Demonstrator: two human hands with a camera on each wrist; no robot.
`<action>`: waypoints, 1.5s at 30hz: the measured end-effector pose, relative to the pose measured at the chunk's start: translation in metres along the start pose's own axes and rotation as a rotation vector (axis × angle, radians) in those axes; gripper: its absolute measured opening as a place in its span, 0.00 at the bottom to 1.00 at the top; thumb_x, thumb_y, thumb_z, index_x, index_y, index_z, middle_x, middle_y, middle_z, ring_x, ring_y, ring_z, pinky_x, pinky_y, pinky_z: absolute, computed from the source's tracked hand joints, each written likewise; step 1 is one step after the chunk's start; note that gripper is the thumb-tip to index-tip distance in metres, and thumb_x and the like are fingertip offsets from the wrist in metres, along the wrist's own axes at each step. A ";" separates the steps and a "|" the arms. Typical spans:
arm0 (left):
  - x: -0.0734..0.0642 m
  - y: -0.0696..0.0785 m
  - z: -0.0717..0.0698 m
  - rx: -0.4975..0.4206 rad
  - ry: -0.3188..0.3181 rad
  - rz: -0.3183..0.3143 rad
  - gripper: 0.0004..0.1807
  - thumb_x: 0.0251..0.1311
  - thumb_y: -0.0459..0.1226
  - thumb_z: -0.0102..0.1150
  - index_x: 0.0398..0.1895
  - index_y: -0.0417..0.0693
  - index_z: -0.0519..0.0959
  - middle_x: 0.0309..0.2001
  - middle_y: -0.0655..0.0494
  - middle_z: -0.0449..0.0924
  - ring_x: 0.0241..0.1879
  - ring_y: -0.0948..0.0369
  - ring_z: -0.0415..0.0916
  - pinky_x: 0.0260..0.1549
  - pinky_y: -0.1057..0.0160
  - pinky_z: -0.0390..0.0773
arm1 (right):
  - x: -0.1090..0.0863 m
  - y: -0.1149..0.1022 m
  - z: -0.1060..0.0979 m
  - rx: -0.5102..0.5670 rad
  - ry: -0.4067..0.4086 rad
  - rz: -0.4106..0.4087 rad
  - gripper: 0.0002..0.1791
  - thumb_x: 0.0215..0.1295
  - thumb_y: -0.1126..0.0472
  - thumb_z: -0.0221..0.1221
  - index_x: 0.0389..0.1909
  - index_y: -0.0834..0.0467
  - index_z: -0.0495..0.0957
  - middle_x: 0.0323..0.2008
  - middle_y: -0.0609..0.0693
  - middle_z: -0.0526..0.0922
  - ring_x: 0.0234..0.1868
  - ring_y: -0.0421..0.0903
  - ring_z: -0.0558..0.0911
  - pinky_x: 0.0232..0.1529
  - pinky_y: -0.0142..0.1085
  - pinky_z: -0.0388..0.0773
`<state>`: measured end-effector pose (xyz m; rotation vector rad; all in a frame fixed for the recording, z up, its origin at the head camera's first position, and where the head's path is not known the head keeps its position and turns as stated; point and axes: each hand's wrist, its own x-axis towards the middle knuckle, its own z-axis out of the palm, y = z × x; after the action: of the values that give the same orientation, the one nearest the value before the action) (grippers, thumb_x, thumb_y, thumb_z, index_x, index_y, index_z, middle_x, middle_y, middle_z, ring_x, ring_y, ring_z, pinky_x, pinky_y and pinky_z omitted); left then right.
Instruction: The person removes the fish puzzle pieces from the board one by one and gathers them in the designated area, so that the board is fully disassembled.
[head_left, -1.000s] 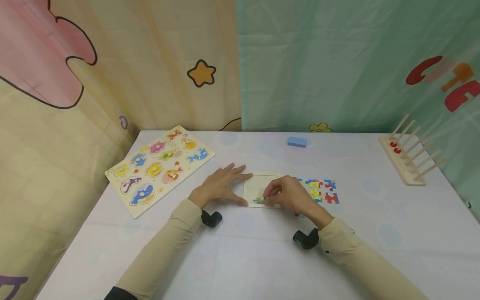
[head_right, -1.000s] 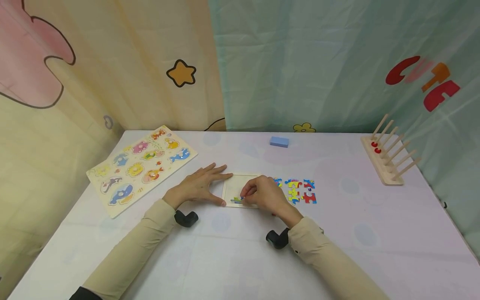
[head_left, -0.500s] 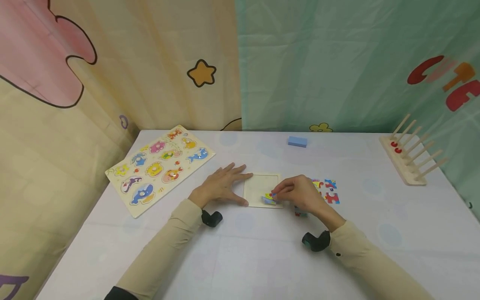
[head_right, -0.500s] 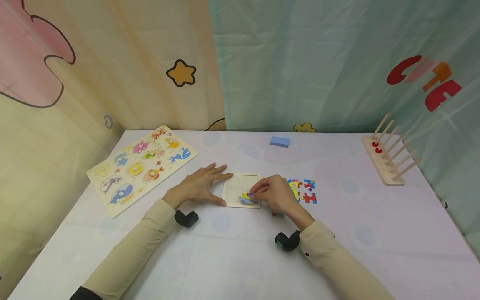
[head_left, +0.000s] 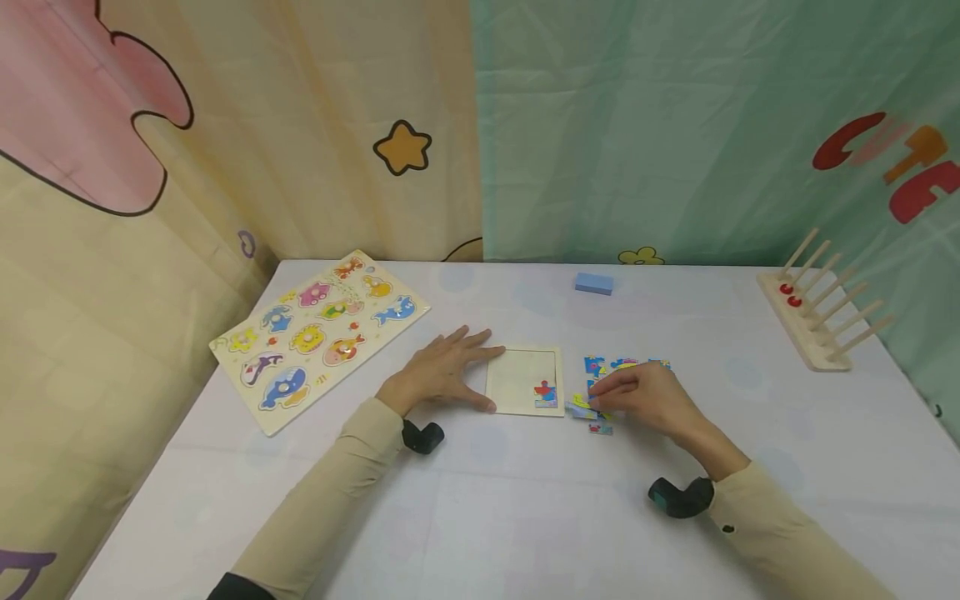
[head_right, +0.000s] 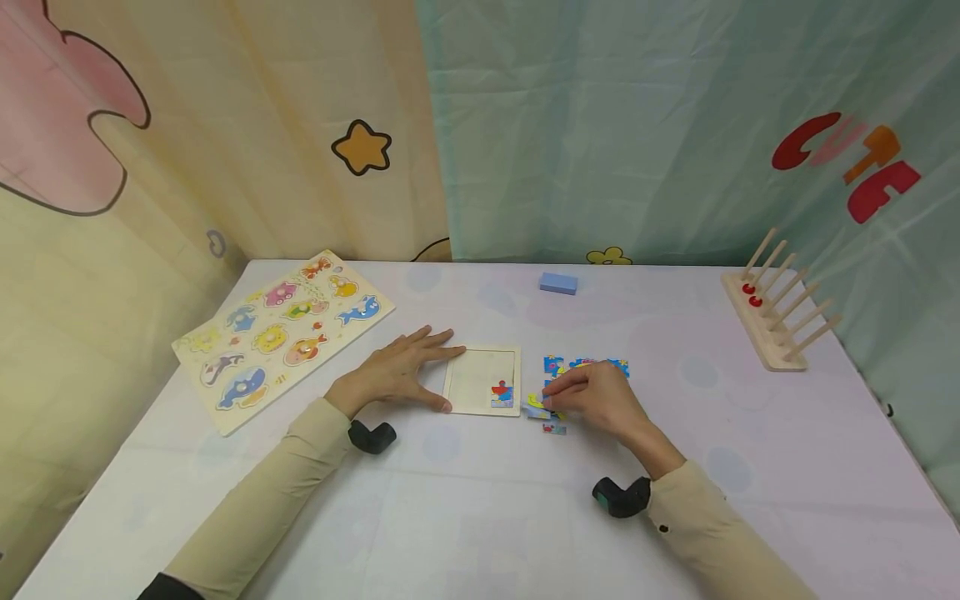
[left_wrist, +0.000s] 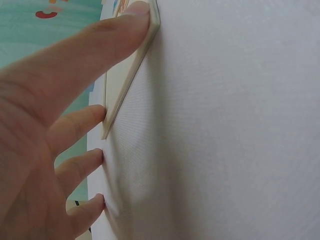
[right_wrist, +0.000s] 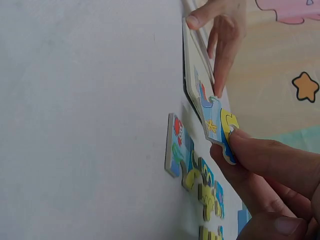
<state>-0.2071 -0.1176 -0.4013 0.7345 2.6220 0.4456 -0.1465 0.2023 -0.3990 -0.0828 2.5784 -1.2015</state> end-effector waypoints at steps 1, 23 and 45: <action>0.000 0.000 0.000 0.001 0.000 0.001 0.51 0.45 0.62 0.72 0.75 0.66 0.62 0.78 0.60 0.46 0.78 0.53 0.34 0.73 0.45 0.40 | -0.002 0.003 -0.003 -0.001 0.005 0.004 0.12 0.55 0.53 0.71 0.38 0.53 0.88 0.35 0.47 0.88 0.46 0.47 0.80 0.39 0.37 0.74; 0.001 -0.002 0.000 0.007 0.002 -0.004 0.51 0.45 0.63 0.71 0.75 0.66 0.62 0.78 0.60 0.46 0.78 0.53 0.34 0.73 0.45 0.40 | -0.029 0.036 -0.026 -0.042 0.032 0.128 0.15 0.56 0.51 0.71 0.40 0.57 0.88 0.40 0.52 0.87 0.49 0.52 0.75 0.39 0.37 0.70; 0.001 -0.001 0.001 0.013 -0.006 -0.012 0.51 0.45 0.63 0.71 0.75 0.67 0.61 0.78 0.61 0.45 0.78 0.54 0.33 0.73 0.46 0.39 | -0.030 0.036 -0.023 -0.141 0.058 0.071 0.09 0.55 0.56 0.71 0.36 0.54 0.89 0.40 0.52 0.86 0.46 0.51 0.76 0.37 0.37 0.69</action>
<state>-0.2080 -0.1174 -0.4027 0.7233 2.6248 0.4230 -0.1219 0.2475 -0.4050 0.0130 2.6896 -1.0108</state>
